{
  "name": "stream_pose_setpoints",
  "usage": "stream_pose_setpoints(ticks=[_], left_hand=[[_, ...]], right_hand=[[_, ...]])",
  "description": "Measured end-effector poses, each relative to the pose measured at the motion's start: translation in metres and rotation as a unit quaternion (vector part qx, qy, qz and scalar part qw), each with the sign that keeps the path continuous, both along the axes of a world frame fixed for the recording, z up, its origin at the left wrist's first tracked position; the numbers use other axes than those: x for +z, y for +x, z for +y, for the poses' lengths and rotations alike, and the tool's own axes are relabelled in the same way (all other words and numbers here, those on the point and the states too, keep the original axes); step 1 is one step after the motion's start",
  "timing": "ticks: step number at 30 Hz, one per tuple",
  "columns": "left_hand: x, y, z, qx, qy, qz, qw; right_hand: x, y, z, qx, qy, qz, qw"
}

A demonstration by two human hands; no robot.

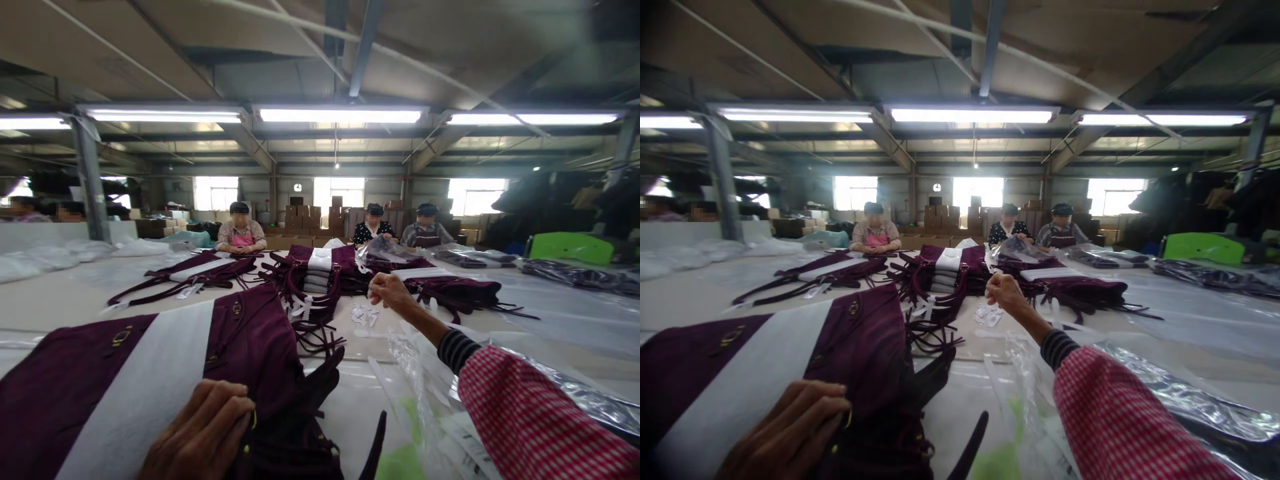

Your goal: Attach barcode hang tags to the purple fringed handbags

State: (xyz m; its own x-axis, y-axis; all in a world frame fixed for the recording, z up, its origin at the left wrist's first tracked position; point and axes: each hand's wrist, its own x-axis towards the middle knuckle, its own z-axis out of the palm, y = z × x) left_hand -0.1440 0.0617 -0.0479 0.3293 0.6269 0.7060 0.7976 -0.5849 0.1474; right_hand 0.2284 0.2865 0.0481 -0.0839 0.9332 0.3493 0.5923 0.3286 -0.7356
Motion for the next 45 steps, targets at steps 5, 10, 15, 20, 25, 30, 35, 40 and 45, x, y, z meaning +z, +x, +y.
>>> stream_pose_setpoints(ticks=[5,10,15,20,25,30,35,40,45], left_hand=[[0.04,0.024,-0.014,0.046,-0.127,-0.06,0.989],[0.082,0.072,-0.025,0.046,-0.199,-0.161,0.966],[0.09,0.107,-0.031,0.005,-0.277,-0.306,0.911],[0.076,0.099,-0.049,-0.052,-0.4,-0.463,0.789],[0.071,0.081,-0.068,-0.054,-0.413,-0.555,0.72],[0.07,0.074,-0.07,-0.03,-0.413,-0.597,0.687],[0.062,0.085,-0.07,-0.044,-0.412,-0.585,0.697],[0.056,0.094,-0.086,-0.047,-0.368,-0.452,0.811],[0.047,0.081,-0.105,0.037,-0.167,-0.111,0.979]], right_hand=[[0.032,-0.036,-0.059,0.114,0.008,0.096,0.989],[0.045,-0.079,-0.122,0.227,-0.022,0.17,0.958],[0.047,-0.12,-0.171,0.319,-0.098,0.278,0.901],[0.037,-0.132,-0.189,0.289,-0.128,0.292,0.903],[0.02,-0.113,-0.196,0.229,-0.075,0.202,0.949],[0.005,-0.101,-0.222,0.236,0.002,0.107,0.966],[-0.007,-0.114,-0.246,0.313,0.114,0.016,0.943],[-0.032,-0.129,-0.25,0.348,-0.019,0.062,0.935],[-0.046,-0.129,-0.253,0.39,-0.154,0.161,0.893]])
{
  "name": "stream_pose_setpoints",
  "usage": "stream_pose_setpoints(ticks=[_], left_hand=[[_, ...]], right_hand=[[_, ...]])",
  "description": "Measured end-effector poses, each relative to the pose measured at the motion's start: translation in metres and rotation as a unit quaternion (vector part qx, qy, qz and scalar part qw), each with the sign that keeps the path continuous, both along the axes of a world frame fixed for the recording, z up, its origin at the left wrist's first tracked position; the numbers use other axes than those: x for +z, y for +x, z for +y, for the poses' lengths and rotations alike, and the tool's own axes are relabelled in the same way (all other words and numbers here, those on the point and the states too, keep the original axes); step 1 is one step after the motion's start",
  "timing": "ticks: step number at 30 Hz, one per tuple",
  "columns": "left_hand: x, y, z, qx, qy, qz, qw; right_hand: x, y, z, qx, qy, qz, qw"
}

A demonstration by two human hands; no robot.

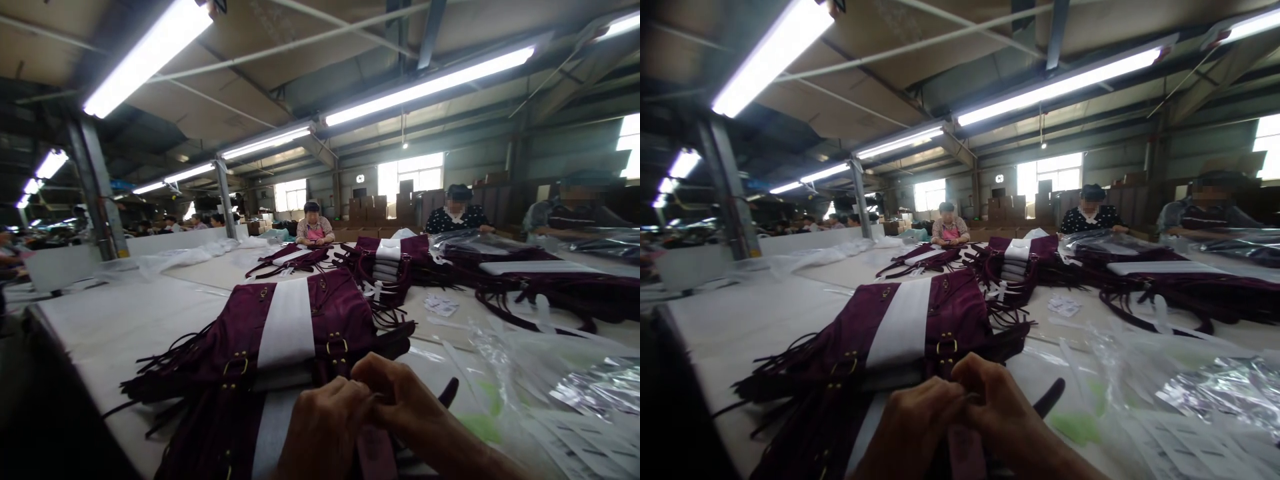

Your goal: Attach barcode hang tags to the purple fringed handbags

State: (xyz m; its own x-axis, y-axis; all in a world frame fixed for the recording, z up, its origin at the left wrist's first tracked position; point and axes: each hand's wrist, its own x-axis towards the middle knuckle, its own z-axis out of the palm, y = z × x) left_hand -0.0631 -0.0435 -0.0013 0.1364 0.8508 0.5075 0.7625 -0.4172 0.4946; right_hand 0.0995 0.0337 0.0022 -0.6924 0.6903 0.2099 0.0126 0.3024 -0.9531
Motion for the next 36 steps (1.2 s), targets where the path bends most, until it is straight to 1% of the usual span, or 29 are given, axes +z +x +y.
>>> stream_pose_setpoints(ticks=[1,2,3,4,5,6,8,9,11,12,13,14,16,18,21,23,26,28,31,34,36], left_hand=[[-0.002,-0.004,-0.002,0.0,0.065,0.068,0.996],[-0.005,-0.008,-0.004,0.003,0.125,0.119,0.985],[-0.006,-0.011,-0.005,0.008,0.17,0.151,0.974],[-0.007,-0.013,-0.006,0.015,0.192,0.162,0.968],[-0.008,-0.015,-0.007,0.019,0.186,0.155,0.97],[-0.007,-0.016,-0.008,0.021,0.156,0.131,0.979],[-0.004,-0.015,-0.008,0.026,0.056,0.045,0.997],[-0.001,-0.015,-0.008,0.033,0.001,-0.008,0.999],[0.005,-0.016,-0.004,0.05,-0.09,-0.102,0.989],[0.009,-0.017,-0.001,0.053,-0.118,-0.129,0.983],[0.012,-0.018,0.004,0.052,-0.132,-0.136,0.98],[0.016,-0.019,0.009,0.052,-0.131,-0.122,0.982],[0.022,-0.022,0.02,0.067,-0.102,-0.055,0.991],[0.027,-0.021,0.031,0.092,-0.089,0.027,0.991],[0.031,-0.016,0.042,0.095,-0.116,0.118,0.982],[0.034,-0.014,0.048,0.091,-0.132,0.128,0.979],[0.041,-0.021,0.06,0.099,-0.164,0.078,0.978],[0.047,-0.032,0.07,0.097,-0.195,0.032,0.975],[0.053,-0.05,0.083,0.075,-0.241,-0.064,0.966],[0.052,-0.059,0.088,0.051,-0.264,-0.147,0.952],[0.049,-0.06,0.089,0.038,-0.266,-0.178,0.947]], right_hand=[[0.0,0.001,-0.001,0.005,-0.006,0.001,1.0],[-0.001,0.003,-0.003,0.014,-0.014,0.002,1.0],[-0.001,0.004,-0.005,0.029,-0.03,0.0,0.999],[-0.002,0.005,-0.006,0.048,-0.053,-0.006,0.997],[-0.003,0.006,-0.008,0.066,-0.083,-0.011,0.994],[-0.003,0.007,-0.01,0.08,-0.114,-0.016,0.99],[-0.004,0.007,-0.013,0.087,-0.162,-0.015,0.983],[-0.004,0.008,-0.013,0.081,-0.172,-0.008,0.982],[-0.003,0.009,-0.011,0.053,-0.166,0.005,0.985],[-0.001,0.01,-0.008,0.039,-0.158,0.007,0.987],[0.0,0.01,-0.003,0.027,-0.149,0.006,0.988],[0.002,0.011,0.002,0.016,-0.141,0.0,0.99],[0.005,0.011,0.016,-0.007,-0.126,-0.021,0.992],[0.009,0.009,0.03,-0.036,-0.109,-0.037,0.993],[0.011,0.003,0.048,-0.079,-0.111,-0.054,0.989],[0.01,-0.002,0.056,-0.095,-0.12,-0.059,0.986],[0.005,-0.01,0.062,-0.105,-0.13,-0.05,0.985],[0.001,-0.013,0.063,-0.114,-0.143,-0.035,0.982],[-0.004,-0.017,0.062,-0.13,-0.176,-0.006,0.976],[-0.005,-0.021,0.059,-0.14,-0.201,0.024,0.969],[-0.006,-0.024,0.058,-0.145,-0.207,0.034,0.967]])
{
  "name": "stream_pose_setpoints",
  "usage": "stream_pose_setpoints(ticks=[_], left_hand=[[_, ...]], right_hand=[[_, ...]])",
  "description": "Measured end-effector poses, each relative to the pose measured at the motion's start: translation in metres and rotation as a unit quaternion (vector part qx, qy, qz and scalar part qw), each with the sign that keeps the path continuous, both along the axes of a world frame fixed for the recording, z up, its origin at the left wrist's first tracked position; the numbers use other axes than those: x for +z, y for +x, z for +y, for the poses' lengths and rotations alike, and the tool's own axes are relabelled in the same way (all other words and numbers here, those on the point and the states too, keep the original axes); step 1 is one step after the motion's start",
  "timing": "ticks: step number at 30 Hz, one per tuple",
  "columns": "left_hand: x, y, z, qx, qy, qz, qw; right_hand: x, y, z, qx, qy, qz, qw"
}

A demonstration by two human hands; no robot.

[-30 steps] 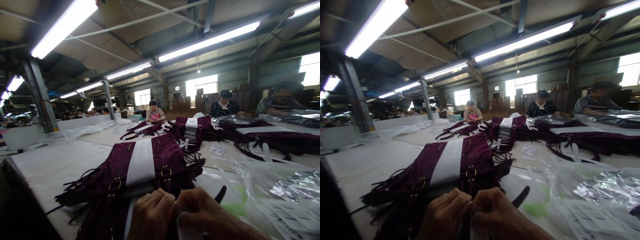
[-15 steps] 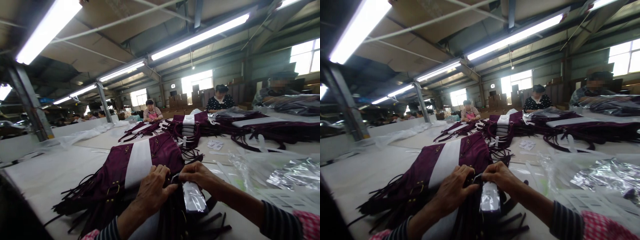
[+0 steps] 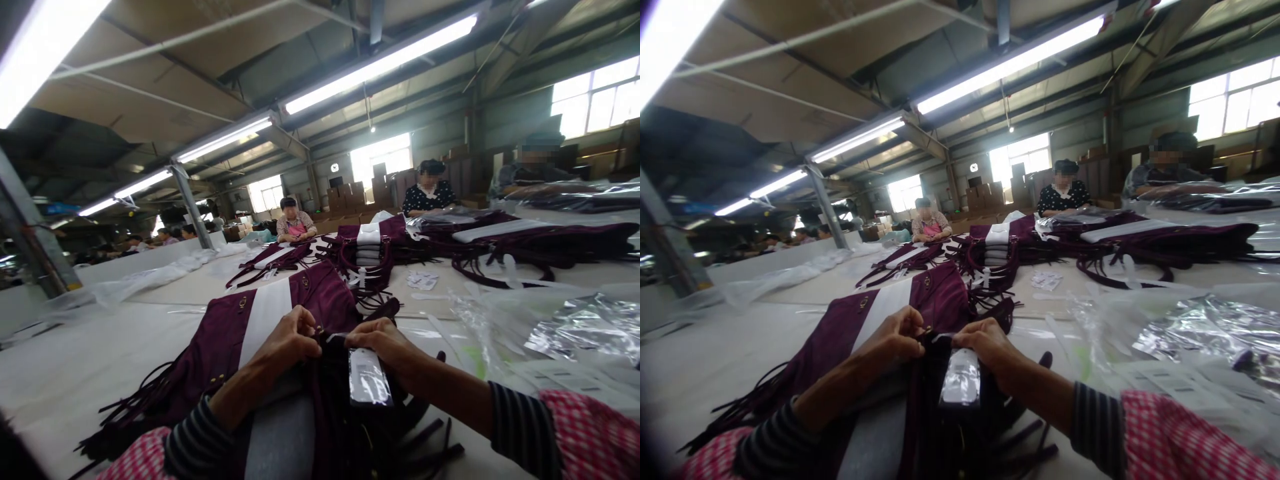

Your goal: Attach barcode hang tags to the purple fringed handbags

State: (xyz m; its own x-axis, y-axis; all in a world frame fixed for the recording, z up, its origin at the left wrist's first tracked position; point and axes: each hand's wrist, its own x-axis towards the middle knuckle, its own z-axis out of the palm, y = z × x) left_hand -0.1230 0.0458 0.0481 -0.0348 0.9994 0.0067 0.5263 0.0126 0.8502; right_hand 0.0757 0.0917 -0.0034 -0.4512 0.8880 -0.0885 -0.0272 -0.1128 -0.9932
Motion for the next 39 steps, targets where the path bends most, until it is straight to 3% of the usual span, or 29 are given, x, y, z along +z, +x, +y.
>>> stream_pose_setpoints(ticks=[9,16,21,32,39], left_hand=[[-0.01,-0.004,0.004,-0.017,-0.001,-0.043,0.999],[-0.006,-0.016,-0.001,-0.018,0.028,0.043,0.999],[-0.004,-0.019,0.002,-0.032,0.086,0.119,0.989],[0.001,-0.017,-0.001,-0.061,0.079,0.111,0.989],[-0.003,-0.011,-0.002,-0.054,0.142,0.169,0.974]], right_hand=[[-0.004,-0.027,-0.005,0.002,-0.01,0.024,1.0],[-0.009,-0.042,-0.013,0.045,-0.049,0.081,0.994],[-0.015,-0.045,-0.01,0.054,-0.061,0.114,0.99],[-0.018,-0.044,-0.012,0.06,-0.076,0.149,0.984],[-0.021,-0.041,-0.012,0.084,-0.09,0.194,0.973]])
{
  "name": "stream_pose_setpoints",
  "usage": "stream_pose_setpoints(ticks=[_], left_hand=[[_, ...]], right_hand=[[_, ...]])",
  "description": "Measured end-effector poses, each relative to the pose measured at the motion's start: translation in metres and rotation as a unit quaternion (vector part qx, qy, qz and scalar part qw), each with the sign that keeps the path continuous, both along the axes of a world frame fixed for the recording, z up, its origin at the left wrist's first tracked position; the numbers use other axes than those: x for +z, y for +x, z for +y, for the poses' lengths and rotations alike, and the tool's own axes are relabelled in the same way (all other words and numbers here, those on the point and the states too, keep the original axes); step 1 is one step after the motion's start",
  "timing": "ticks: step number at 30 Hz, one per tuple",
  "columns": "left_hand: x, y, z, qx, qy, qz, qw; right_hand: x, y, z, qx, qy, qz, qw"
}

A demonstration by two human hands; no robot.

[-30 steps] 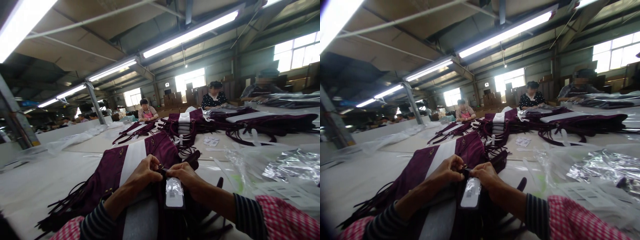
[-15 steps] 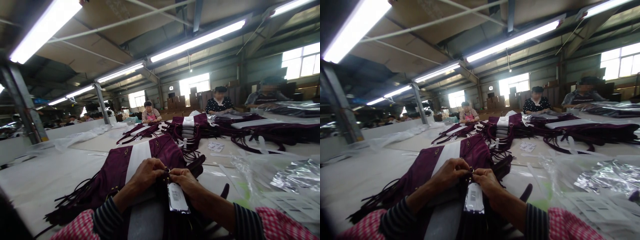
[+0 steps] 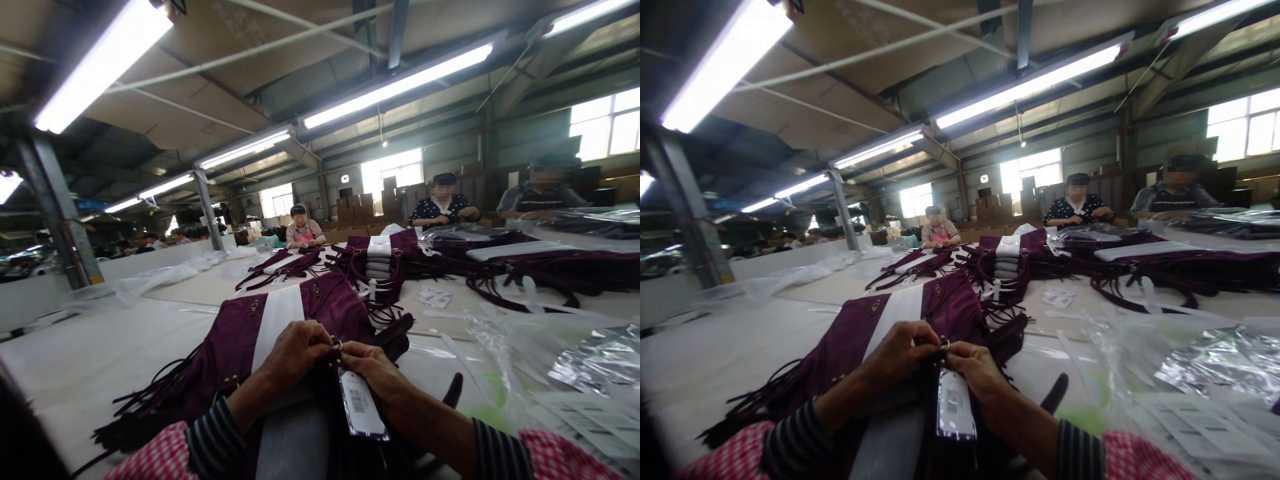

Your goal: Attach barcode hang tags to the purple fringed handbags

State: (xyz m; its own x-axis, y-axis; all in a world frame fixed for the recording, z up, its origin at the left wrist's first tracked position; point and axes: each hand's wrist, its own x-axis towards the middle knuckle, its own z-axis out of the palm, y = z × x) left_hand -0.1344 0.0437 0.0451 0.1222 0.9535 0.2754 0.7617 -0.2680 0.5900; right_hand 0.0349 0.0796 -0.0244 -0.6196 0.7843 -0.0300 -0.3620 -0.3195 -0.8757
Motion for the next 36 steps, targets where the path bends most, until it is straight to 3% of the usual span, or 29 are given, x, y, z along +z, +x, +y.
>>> stream_pose_setpoints(ticks=[4,8,13,17,27,36], left_hand=[[0.002,0.002,-0.003,0.01,0.014,0.037,0.999],[0.006,0.001,-0.003,0.017,-0.013,0.008,1.0],[0.009,-0.001,-0.002,0.015,-0.061,-0.11,0.992],[0.007,0.001,-0.004,0.004,-0.087,-0.19,0.978],[0.004,0.007,-0.003,-0.001,-0.1,-0.306,0.947],[-0.006,0.003,-0.003,-0.02,-0.123,-0.35,0.928]], right_hand=[[0.0,0.0,0.001,-0.001,0.017,-0.012,1.0],[0.008,0.005,-0.003,-0.015,0.045,-0.065,0.997],[0.026,0.02,-0.006,-0.075,0.181,-0.206,0.959],[0.034,0.028,0.001,-0.092,0.281,-0.225,0.928],[0.024,0.015,0.021,-0.073,0.303,-0.176,0.934],[0.031,0.018,0.017,-0.071,0.27,-0.173,0.945]])
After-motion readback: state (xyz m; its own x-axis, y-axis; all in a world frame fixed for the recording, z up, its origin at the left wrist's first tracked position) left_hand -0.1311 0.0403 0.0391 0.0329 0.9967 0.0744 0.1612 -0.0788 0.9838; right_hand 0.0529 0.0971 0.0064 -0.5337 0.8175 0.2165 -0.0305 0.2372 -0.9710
